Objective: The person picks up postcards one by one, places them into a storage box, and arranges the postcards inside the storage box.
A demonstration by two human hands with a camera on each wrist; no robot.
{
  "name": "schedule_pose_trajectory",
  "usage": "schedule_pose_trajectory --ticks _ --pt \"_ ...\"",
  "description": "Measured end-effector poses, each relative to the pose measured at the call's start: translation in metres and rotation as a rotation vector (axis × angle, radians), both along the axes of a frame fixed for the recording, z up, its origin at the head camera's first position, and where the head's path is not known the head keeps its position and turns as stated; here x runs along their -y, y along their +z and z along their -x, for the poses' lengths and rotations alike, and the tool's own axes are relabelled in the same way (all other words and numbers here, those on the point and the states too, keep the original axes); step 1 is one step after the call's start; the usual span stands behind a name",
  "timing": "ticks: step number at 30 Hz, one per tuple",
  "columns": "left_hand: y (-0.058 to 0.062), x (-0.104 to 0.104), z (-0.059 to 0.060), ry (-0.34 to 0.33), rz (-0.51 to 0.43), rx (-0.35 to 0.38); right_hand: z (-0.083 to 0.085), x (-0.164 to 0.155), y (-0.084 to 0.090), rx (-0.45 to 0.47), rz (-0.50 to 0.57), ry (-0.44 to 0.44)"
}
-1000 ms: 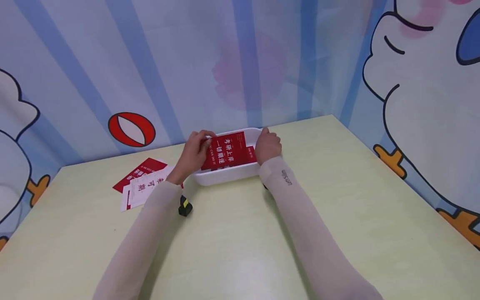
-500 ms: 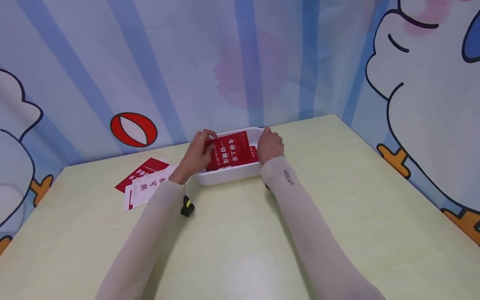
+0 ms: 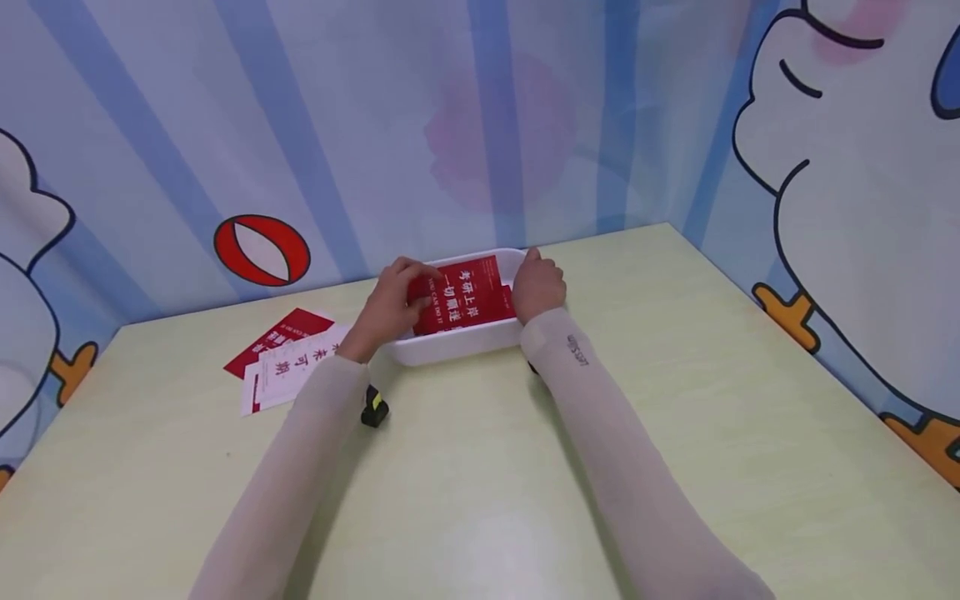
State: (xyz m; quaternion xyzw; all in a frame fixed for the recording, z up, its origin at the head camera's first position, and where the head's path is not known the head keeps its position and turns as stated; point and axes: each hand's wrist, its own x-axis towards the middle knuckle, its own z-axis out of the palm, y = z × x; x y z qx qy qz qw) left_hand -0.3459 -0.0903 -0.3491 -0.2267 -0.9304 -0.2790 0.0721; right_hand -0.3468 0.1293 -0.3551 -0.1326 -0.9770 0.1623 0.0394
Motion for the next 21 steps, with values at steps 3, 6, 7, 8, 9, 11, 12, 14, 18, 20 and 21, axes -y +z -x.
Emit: schedule_pose_trajectory --ticks 3,6,7,8,9,11,12,14,18,20,21 --pt "0.0024 -0.0009 -0.0008 0.012 0.044 0.020 -0.0002 0.0009 0.0016 0.005 0.001 -0.008" --pt "0.0041 -0.0019 -0.0016 0.020 0.090 0.048 -0.0022 0.0023 0.0041 0.023 0.001 -0.011" --pt "0.0048 -0.0025 -0.0010 0.021 0.110 0.053 -0.0028 0.0025 0.0051 0.028 0.003 -0.012" --pt "0.0053 -0.0030 -0.0005 0.022 0.126 0.059 -0.0034 0.0025 0.0058 0.032 0.003 -0.012" --pt "0.0057 -0.0034 -0.0001 0.021 0.140 0.065 -0.0039 0.0028 0.0064 0.034 0.003 -0.012" --pt "0.0060 -0.0039 0.0007 0.017 0.162 0.076 -0.0044 0.0032 0.0067 0.033 0.001 -0.011" --pt "0.0061 -0.0042 0.0010 0.013 0.174 0.080 -0.0045 0.0033 0.0067 0.030 -0.001 -0.011" --pt "0.0062 -0.0045 0.0012 0.004 0.193 0.092 -0.0047 0.0039 0.0064 0.025 -0.004 -0.012" --pt "0.0056 -0.0055 0.0009 0.005 0.207 0.122 -0.0053 0.0044 0.0057 0.016 -0.006 -0.010" --pt "0.0045 -0.0063 0.0005 0.012 0.199 0.138 -0.0059 0.0041 0.0054 0.015 -0.005 -0.007" --pt "0.0038 -0.0066 0.0003 0.015 0.193 0.146 -0.0062 0.0037 0.0051 0.015 -0.006 -0.005"
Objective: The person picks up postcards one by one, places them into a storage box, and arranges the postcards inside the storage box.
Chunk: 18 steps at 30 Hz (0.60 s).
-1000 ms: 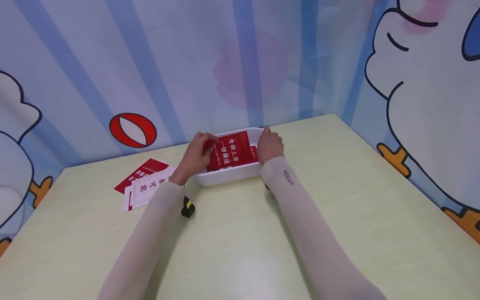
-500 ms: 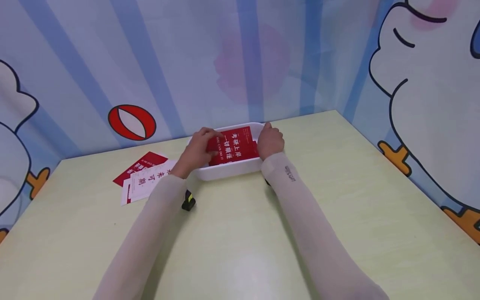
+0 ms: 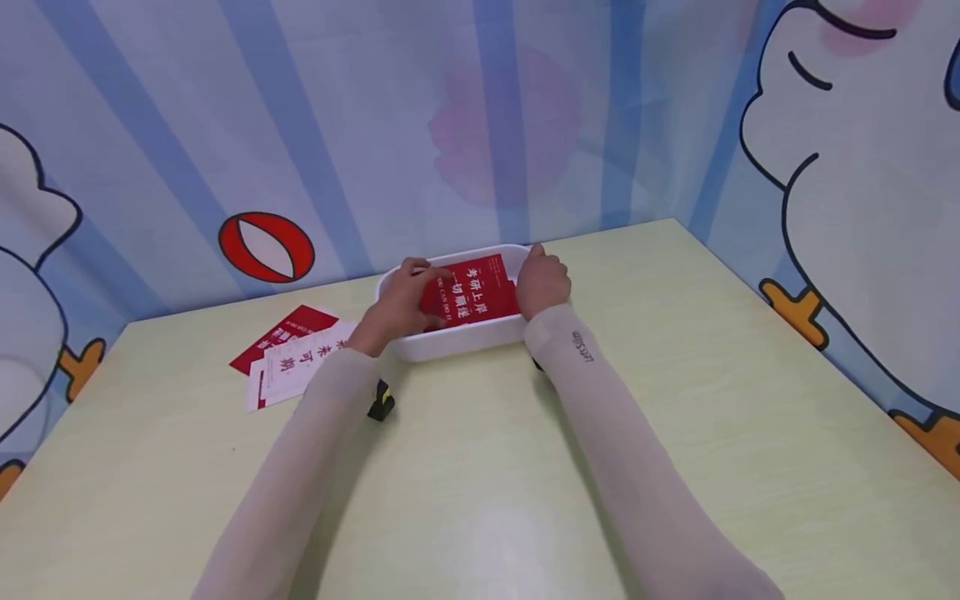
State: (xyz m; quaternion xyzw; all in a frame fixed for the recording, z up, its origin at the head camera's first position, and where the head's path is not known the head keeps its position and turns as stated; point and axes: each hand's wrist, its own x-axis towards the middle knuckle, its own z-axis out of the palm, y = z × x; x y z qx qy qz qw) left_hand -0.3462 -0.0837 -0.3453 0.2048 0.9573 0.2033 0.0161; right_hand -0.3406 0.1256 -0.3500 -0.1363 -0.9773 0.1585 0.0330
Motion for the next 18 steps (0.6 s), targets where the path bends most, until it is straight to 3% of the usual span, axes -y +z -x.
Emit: schedule_pose_trajectory --ticks 7,18 --pt "-0.0040 -0.0026 -0.0022 -0.003 -0.006 0.016 -0.0045 -0.0034 0.0007 0.006 0.005 0.015" --pt "-0.0003 -0.0061 -0.0051 -0.054 0.070 0.029 -0.0061 -0.0068 0.0004 0.008 -0.005 0.026"
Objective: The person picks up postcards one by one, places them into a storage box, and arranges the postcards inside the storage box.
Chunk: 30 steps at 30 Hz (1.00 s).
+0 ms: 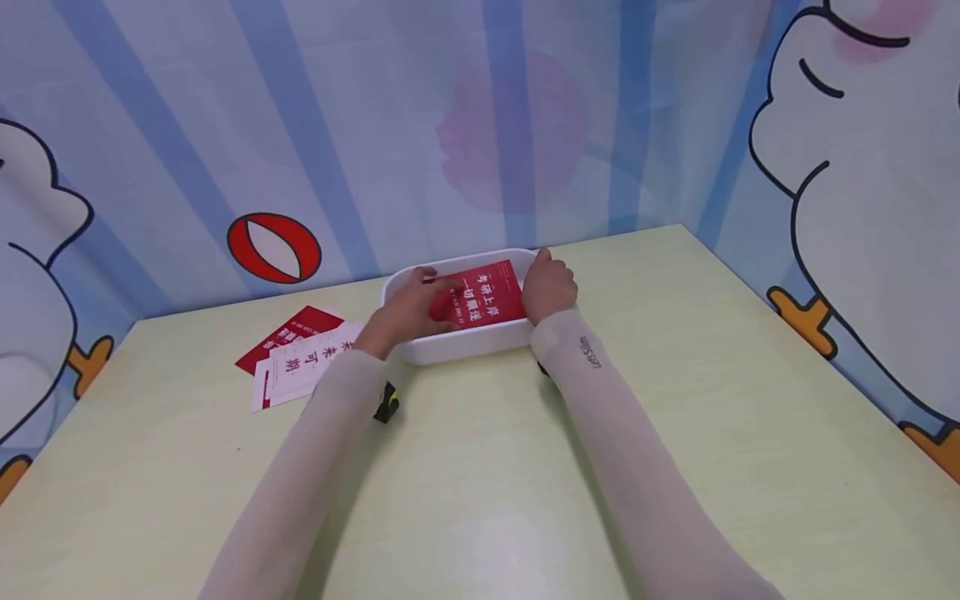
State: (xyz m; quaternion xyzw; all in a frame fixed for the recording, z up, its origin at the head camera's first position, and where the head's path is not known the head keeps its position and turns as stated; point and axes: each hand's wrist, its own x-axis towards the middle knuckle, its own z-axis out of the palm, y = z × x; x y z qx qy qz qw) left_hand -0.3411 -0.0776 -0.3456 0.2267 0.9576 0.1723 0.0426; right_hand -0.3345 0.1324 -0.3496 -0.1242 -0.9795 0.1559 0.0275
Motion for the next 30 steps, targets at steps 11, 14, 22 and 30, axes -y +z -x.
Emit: schedule_pose_trajectory --ticks 11,14,22,30 --pt "-0.0015 -0.0017 0.0012 -0.015 0.055 0.027 0.0017 -0.0007 -0.0015 0.020 0.016 -0.005" --pt "-0.0023 -0.0018 0.0022 -0.020 0.075 0.034 0.0018 -0.0010 -0.0021 0.017 0.015 -0.004" --pt "-0.0014 -0.0023 0.0022 -0.042 0.150 0.042 -0.0017 0.0000 0.0002 -0.005 0.015 0.002" --pt "-0.0022 -0.0027 0.0055 -0.062 0.200 0.072 0.0007 -0.0002 -0.0008 -0.001 0.003 0.005"
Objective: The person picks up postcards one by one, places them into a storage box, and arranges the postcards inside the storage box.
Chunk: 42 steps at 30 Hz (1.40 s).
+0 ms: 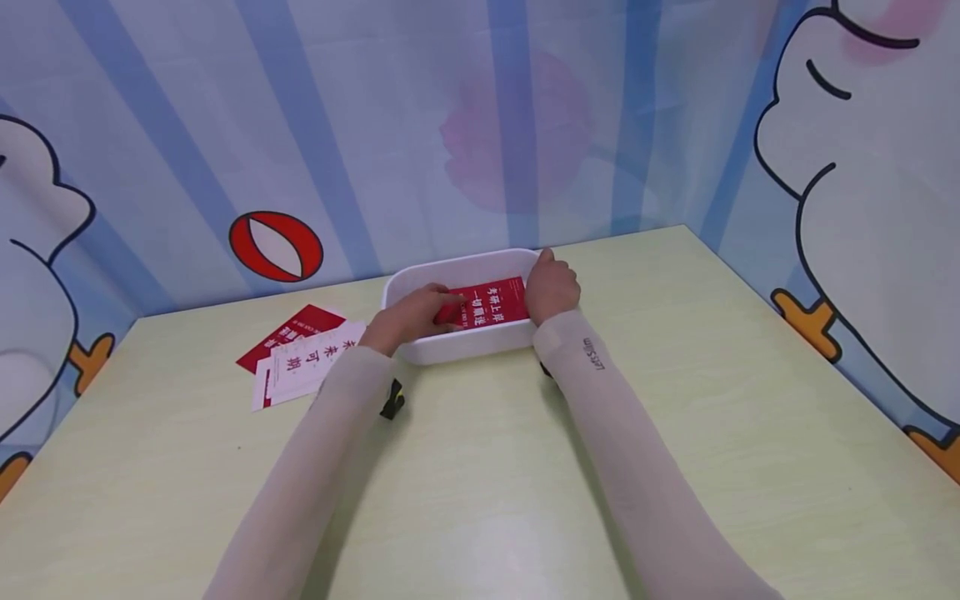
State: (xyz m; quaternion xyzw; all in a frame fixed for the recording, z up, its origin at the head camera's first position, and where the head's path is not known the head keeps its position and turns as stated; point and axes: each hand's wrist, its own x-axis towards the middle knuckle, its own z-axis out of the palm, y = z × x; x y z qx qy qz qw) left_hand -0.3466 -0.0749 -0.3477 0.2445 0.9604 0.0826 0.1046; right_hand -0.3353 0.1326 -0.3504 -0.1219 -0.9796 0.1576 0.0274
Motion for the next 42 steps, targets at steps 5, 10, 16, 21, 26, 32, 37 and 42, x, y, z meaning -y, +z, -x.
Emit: schedule_pose_trajectory --ticks 5,10,16,21,26,32,37,42 --pt "-0.0002 -0.0002 -0.0003 -0.003 0.002 0.012 0.0006 0.0000 -0.0011 -0.002 0.005 -0.005" --pt "-0.0008 0.0000 -0.0004 -0.023 -0.016 0.001 0.0021 0.0001 -0.0018 -0.002 0.001 -0.013" --pt "-0.0017 0.0006 -0.0011 -0.028 -0.042 0.010 0.0014 0.0011 -0.0030 -0.007 0.000 -0.010" --pt "-0.0035 0.0002 -0.0007 -0.041 -0.053 0.011 0.0005 0.0006 -0.0052 -0.009 0.007 -0.009" --pt "-0.0034 -0.0004 0.0013 -0.038 -0.055 0.015 0.0009 -0.0004 -0.0035 -0.008 -0.003 -0.004" --pt "-0.0013 -0.0021 0.0029 -0.016 -0.072 0.030 0.0009 -0.0011 0.0016 0.002 -0.028 -0.002" --pt "-0.0008 -0.0026 0.0027 -0.015 -0.074 0.040 -0.0002 -0.0010 0.0033 0.011 -0.034 -0.006" --pt "-0.0010 -0.0023 0.0011 -0.009 -0.063 0.036 0.0007 -0.0010 0.0016 0.008 -0.028 -0.001"
